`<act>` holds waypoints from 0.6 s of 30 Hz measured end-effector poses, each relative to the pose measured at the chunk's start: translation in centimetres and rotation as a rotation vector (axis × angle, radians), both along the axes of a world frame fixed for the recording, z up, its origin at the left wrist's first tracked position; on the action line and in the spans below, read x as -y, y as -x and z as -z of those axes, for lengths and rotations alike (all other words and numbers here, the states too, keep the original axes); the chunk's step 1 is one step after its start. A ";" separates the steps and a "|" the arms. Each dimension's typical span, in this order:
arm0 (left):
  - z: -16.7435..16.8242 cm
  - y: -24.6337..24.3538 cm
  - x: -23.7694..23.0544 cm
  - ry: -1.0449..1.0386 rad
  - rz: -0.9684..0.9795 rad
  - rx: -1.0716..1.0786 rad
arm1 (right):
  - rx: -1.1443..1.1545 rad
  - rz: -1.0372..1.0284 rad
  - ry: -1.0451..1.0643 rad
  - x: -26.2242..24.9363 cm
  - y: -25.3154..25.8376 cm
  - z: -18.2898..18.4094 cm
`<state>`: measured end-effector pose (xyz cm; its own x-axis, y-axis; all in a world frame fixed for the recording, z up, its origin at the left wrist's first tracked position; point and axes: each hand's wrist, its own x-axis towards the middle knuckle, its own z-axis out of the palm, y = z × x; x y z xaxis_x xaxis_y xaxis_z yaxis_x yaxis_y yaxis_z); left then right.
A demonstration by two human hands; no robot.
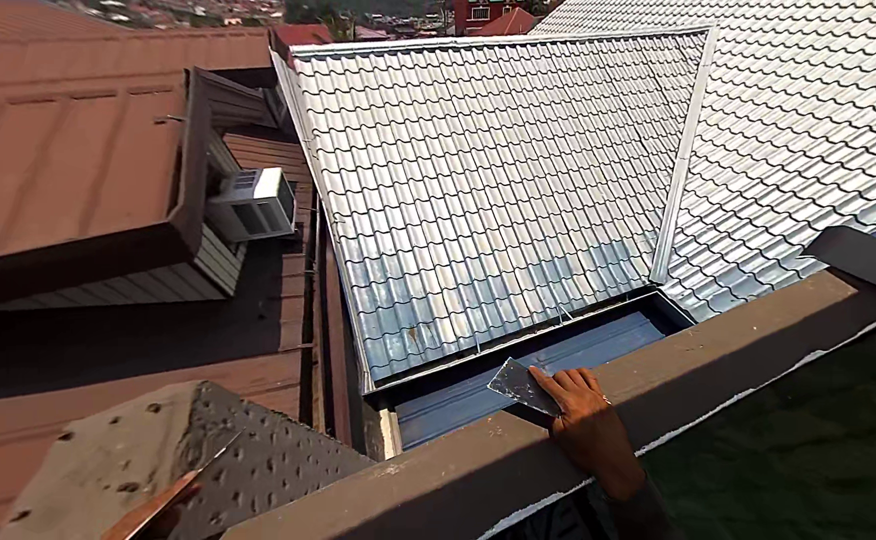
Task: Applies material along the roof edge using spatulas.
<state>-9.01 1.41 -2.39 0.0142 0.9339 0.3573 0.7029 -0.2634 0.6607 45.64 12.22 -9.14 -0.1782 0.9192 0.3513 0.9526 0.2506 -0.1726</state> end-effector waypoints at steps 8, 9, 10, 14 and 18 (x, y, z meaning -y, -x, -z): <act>-0.7 -8.9 -3.3 0.093 0.210 0.343 | -0.041 -0.011 -0.019 0.2 0.1 0.2; -1.0 -9.9 -3.9 0.105 0.236 0.345 | -0.038 -0.008 -0.007 0.2 0.1 0.1; -1.3 -10.8 -4.6 0.128 0.255 0.351 | -0.040 -0.008 -0.003 0.1 0.1 0.0; -2.5 -13.9 -6.2 0.380 0.357 0.496 | -0.074 -0.019 0.050 0.2 -0.3 -1.3; -3.0 -15.8 -5.3 0.667 0.397 0.607 | -0.086 -0.042 0.097 0.8 -0.5 -1.0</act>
